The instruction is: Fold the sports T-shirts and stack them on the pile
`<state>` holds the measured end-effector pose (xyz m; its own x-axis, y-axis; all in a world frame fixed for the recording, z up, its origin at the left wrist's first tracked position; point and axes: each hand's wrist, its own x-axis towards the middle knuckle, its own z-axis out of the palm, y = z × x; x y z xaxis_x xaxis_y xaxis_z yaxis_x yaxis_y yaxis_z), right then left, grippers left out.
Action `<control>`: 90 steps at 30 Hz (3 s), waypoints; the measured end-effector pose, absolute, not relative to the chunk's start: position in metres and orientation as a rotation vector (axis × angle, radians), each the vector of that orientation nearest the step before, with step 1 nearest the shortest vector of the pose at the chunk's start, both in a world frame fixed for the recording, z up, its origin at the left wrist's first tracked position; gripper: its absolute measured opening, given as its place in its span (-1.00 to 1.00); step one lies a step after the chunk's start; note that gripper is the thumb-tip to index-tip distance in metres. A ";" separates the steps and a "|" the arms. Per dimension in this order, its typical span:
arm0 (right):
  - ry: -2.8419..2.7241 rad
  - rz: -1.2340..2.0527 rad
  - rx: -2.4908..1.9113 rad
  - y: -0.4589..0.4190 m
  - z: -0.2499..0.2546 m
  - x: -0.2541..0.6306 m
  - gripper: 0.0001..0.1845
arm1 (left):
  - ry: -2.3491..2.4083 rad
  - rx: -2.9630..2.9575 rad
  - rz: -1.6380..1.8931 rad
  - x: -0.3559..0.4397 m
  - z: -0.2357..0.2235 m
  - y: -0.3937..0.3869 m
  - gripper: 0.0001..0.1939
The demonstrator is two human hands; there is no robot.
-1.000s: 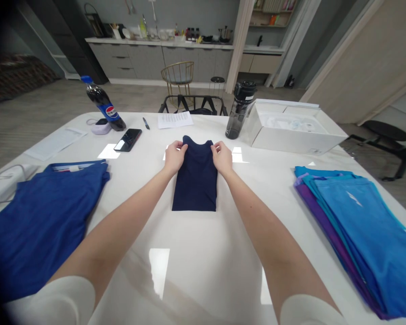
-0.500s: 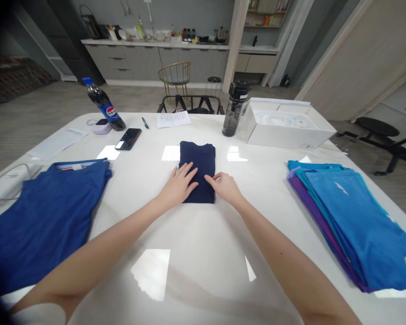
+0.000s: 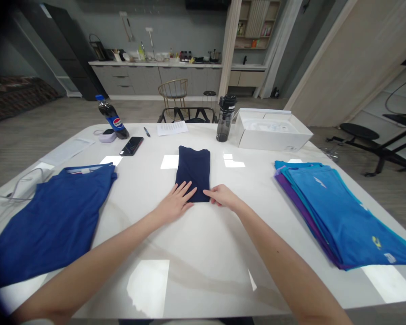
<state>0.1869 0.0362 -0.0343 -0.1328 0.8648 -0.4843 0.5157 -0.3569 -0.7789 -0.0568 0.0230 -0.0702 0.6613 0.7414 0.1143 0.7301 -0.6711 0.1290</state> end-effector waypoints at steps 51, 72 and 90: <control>-2.110 0.343 -1.829 0.114 -0.062 0.135 -0.39 | 1.676 2.440 0.344 -0.028 -0.076 0.070 -0.07; -2.072 0.275 -2.280 -0.038 -0.034 0.155 -0.49 | 1.659 2.169 0.733 -0.037 -0.060 -0.003 -0.49; -1.854 0.633 -2.102 -0.025 -0.026 0.214 -0.40 | 1.829 2.076 0.501 -0.072 -0.021 0.018 -0.44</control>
